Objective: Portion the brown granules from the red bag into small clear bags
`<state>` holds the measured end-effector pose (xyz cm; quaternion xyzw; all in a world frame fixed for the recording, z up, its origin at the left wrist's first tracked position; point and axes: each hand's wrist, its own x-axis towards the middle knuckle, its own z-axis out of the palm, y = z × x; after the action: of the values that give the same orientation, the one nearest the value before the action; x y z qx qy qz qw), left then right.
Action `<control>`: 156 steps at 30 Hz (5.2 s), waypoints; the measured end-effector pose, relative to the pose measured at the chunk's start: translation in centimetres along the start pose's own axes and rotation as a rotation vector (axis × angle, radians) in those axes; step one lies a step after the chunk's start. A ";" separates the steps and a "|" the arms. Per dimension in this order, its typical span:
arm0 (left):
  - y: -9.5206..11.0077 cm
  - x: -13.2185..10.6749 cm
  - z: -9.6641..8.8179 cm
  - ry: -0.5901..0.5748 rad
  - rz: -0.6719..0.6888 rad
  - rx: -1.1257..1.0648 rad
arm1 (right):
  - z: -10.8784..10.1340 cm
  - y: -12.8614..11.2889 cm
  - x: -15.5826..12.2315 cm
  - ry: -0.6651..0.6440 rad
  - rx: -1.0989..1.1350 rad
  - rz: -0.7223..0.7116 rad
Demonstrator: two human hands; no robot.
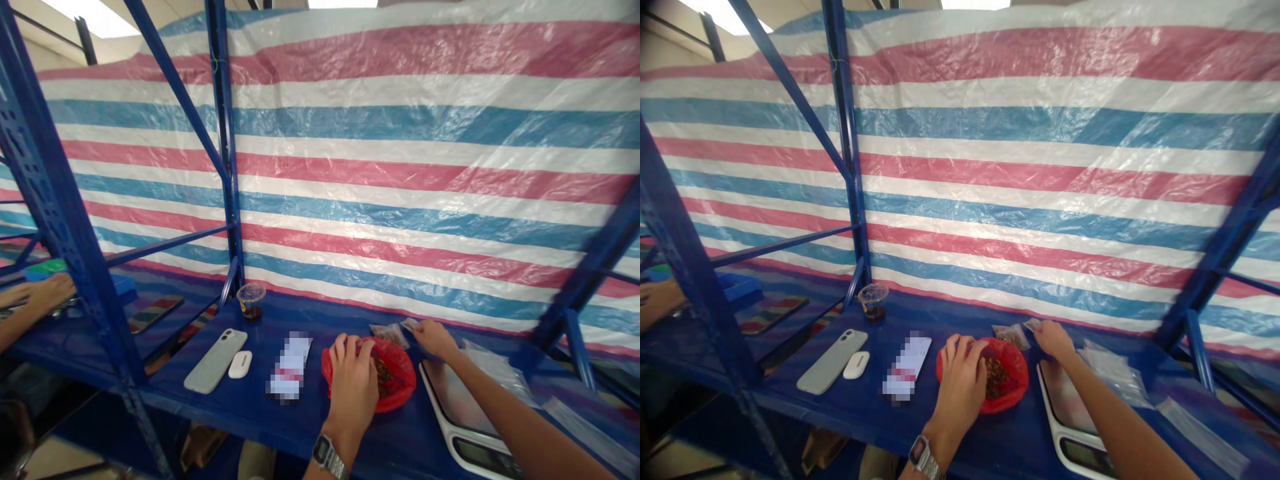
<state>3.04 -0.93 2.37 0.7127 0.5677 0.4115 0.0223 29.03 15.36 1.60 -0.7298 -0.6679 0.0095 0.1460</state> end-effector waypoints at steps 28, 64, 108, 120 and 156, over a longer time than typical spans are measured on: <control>0.3 0.4 1.4 -0.341 -0.119 -0.976 | -0.3 -10.1 -17.8 0.041 1.284 -0.108; -0.1 1.4 1.8 -0.123 -0.155 -0.758 | -0.2 -9.6 -16.1 0.131 1.146 -0.008; 1.6 0.4 5.1 -0.128 -0.085 -0.017 | -2.0 -8.4 -13.9 0.276 0.882 -0.163; 0.7 0.4 4.2 -0.042 -0.227 -0.073 | -2.2 -7.5 -12.9 0.307 0.656 -0.224; -0.8 0.9 1.7 -0.103 0.120 0.037 | -1.5 -9.9 -15.2 0.407 0.830 -0.322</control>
<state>3.42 0.82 1.35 0.7658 0.5297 0.3643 0.0135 18.12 0.82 2.51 -0.4843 -0.6701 0.1095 0.5518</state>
